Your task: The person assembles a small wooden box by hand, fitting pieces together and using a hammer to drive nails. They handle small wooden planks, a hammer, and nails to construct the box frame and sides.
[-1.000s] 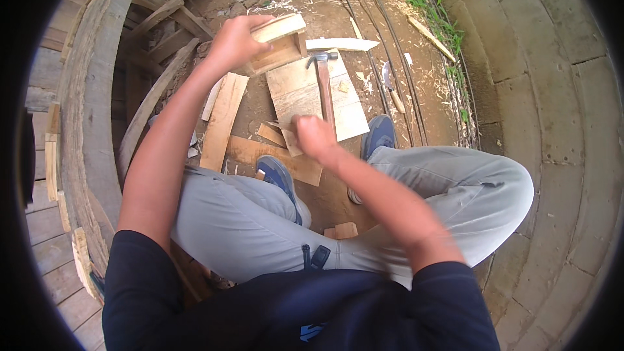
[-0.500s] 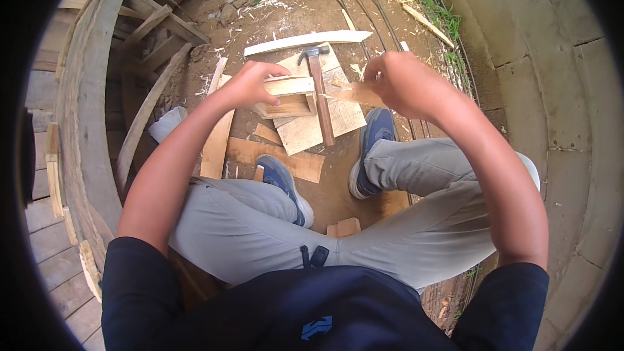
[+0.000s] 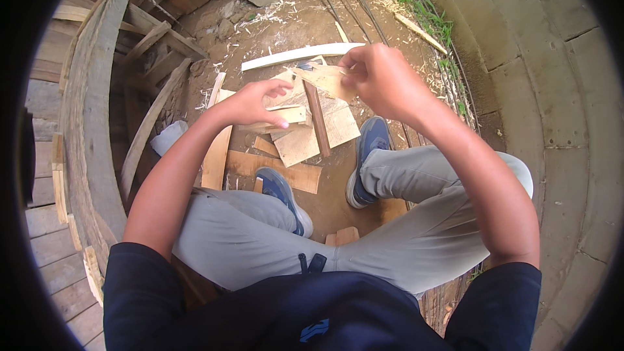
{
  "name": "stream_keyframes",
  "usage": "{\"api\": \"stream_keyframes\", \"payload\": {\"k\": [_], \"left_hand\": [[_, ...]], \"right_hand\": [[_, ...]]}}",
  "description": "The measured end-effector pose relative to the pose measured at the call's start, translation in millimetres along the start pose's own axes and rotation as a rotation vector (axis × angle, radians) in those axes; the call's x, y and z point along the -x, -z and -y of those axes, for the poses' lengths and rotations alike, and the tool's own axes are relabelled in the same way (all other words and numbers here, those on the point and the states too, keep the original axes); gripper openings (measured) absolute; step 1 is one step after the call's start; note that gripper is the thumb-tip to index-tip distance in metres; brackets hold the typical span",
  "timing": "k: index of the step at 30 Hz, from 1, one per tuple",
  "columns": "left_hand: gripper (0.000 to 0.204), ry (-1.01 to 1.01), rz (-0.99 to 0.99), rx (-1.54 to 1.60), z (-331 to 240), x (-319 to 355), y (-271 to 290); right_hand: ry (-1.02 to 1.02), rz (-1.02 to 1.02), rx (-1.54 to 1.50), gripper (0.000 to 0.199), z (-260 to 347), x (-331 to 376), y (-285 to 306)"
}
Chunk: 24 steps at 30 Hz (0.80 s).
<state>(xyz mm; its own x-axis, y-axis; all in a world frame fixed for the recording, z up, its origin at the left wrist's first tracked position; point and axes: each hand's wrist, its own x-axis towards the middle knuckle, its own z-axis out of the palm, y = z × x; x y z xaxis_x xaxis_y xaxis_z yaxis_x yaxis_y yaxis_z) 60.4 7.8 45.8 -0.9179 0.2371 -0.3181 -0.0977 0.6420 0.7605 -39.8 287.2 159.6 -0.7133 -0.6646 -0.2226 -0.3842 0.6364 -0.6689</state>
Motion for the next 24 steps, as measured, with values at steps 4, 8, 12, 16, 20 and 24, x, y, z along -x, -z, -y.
{"api": "stream_keyframes", "payload": {"k": [4,8,12,16,20,24], "left_hand": [[0.07,-0.062,-0.079,0.356,-31,-7,-2],[0.049,-0.152,-0.208,0.737,-78,-7,-13],[0.033,-0.111,-0.4,0.92,-103,-1,-21],[0.029,-0.045,-0.471,0.874,-111,4,-22],[0.029,-0.038,-0.469,0.919,-109,2,-18],[0.029,-0.084,-0.422,0.928,-106,1,-10]], "right_hand": [[-0.036,0.004,-0.239,0.02,3,-5,-2],[-0.011,-0.037,-0.411,0.023,11,-5,-6],[0.057,-0.123,-0.472,0.025,10,-9,-15],[0.141,-0.249,-0.26,0.021,18,-4,-25],[0.392,-0.416,-0.063,0.018,19,-2,-33],[0.548,-0.503,-0.014,0.017,16,-2,-39]]}}
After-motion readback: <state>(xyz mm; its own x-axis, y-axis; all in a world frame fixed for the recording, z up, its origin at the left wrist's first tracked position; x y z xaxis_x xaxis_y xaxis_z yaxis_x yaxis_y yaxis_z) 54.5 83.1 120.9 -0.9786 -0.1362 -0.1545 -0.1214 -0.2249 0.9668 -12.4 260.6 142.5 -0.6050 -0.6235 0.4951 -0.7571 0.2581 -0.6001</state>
